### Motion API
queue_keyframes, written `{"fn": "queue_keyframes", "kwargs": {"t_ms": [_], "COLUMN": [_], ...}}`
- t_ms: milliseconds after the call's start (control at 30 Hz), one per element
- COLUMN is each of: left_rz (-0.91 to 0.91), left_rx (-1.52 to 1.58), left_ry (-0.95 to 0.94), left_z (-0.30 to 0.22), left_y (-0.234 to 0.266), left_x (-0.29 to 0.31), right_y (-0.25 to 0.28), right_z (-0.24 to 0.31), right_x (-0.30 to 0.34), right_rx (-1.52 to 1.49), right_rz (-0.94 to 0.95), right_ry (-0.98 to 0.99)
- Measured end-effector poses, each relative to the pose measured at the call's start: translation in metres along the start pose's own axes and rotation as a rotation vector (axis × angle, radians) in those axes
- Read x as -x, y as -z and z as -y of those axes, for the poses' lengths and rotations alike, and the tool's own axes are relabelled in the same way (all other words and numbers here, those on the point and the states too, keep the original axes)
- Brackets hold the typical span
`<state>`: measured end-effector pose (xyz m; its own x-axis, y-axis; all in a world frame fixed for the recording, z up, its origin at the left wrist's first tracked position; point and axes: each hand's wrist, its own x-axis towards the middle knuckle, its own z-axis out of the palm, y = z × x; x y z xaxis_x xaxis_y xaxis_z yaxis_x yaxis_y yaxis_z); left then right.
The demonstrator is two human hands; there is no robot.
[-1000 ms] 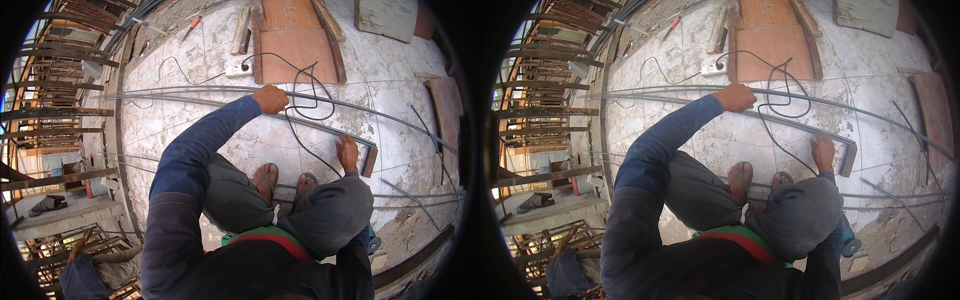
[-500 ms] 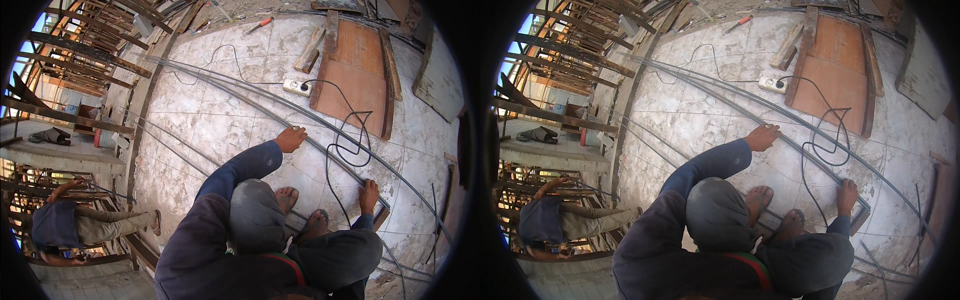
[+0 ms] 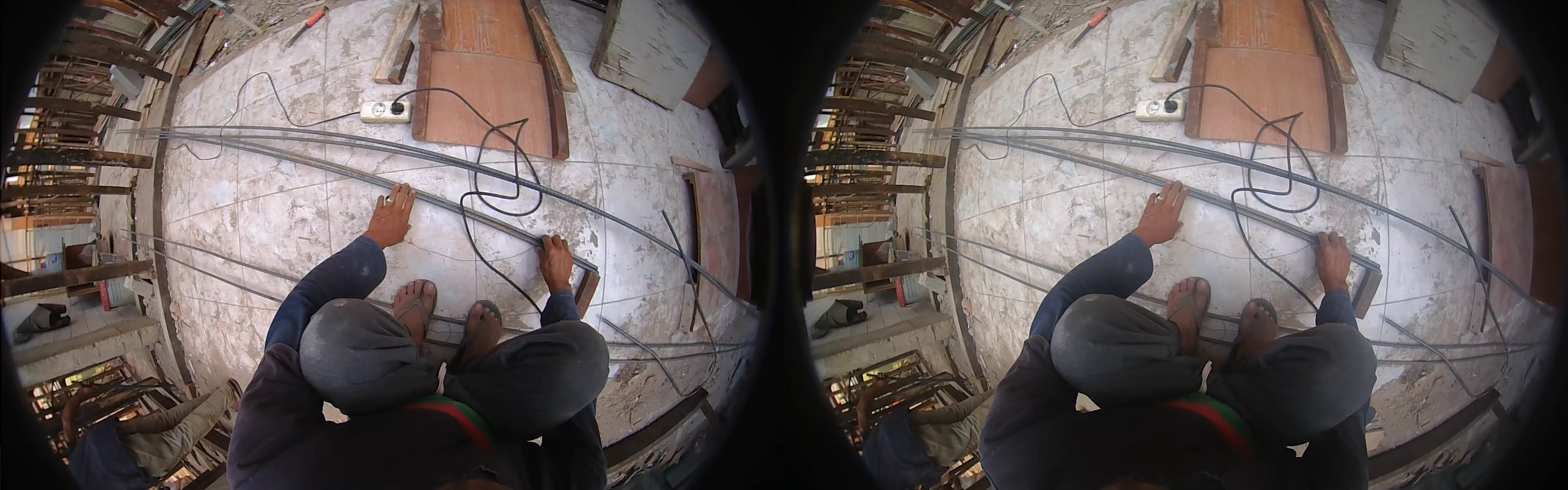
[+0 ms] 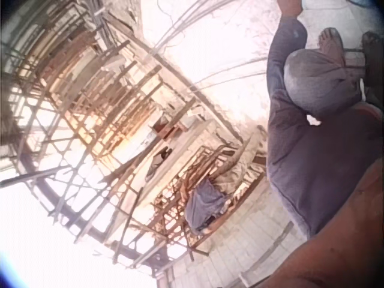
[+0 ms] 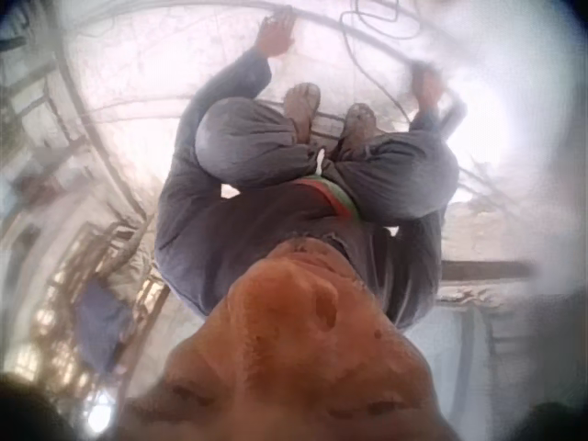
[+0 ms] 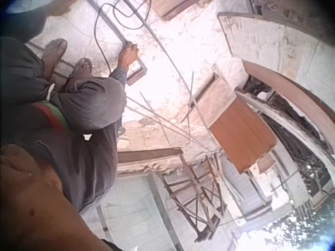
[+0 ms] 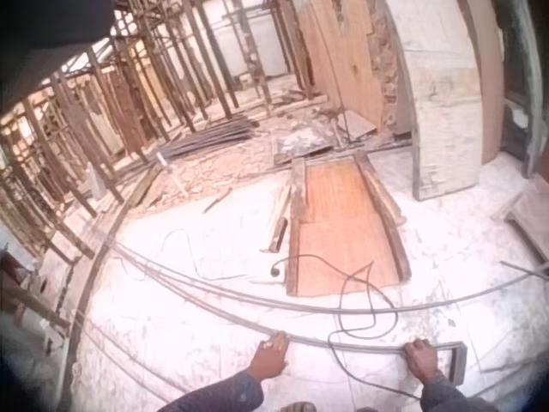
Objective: The person uses a power grinder to cut metal rods, holding the rod in place by hand and with a small wooden block while aligning the tool and then adjusting the positions of the rods on the floor.
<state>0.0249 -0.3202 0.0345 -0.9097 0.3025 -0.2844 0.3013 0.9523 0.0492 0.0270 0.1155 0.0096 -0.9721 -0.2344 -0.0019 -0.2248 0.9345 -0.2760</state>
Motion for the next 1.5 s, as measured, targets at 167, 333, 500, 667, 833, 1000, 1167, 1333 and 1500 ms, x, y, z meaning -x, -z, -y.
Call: {"fn": "queue_keyframes", "kwargs": {"t_ms": [167,333,500,667,833,1000,1167,1333,1500], "left_rz": [0.037,0.065,0.092,0.146,0.202,0.3,0.323,0.23,0.209], "left_rx": [0.072,0.045,0.011,0.012,-0.105,-0.173,-0.156,-0.106,-0.188], "left_ry": [0.01,-0.049,-0.098,-0.101,-0.066,-0.061,-0.066,-0.065,-0.11], "left_z": [-0.001,-0.006,-0.009,-0.014,-0.015,-0.017,-0.026,-0.027,-0.038], "left_y": [-0.02,-0.022,-0.016,-0.02,-0.014,-0.013,-0.013,0.003,0.016], "left_x": [0.001,-0.003,-0.001,-0.007,-0.012,-0.009,-0.007,-0.007,-0.025], "right_y": [0.002,-0.02,-0.024,-0.023,-0.022,-0.036,-0.039,-0.029,-0.01], "right_z": [0.004,-0.011,-0.012,-0.012,-0.007,-0.006,-0.005,-0.011,-0.013], "right_x": [0.001,0.012,0.018,0.022,0.018,0.025,0.029,0.017,0.018], "right_rx": [-0.003,-0.033,0.016,0.064,0.069,0.057,0.09,0.039,0.006], "right_rz": [-0.035,-0.093,-0.118,-0.143,-0.17,-0.125,-0.101,-0.097,-0.037], "right_ry": [0.038,-0.027,-0.025,-0.045,-0.059,-0.075,-0.066,-0.017,-0.113]}}
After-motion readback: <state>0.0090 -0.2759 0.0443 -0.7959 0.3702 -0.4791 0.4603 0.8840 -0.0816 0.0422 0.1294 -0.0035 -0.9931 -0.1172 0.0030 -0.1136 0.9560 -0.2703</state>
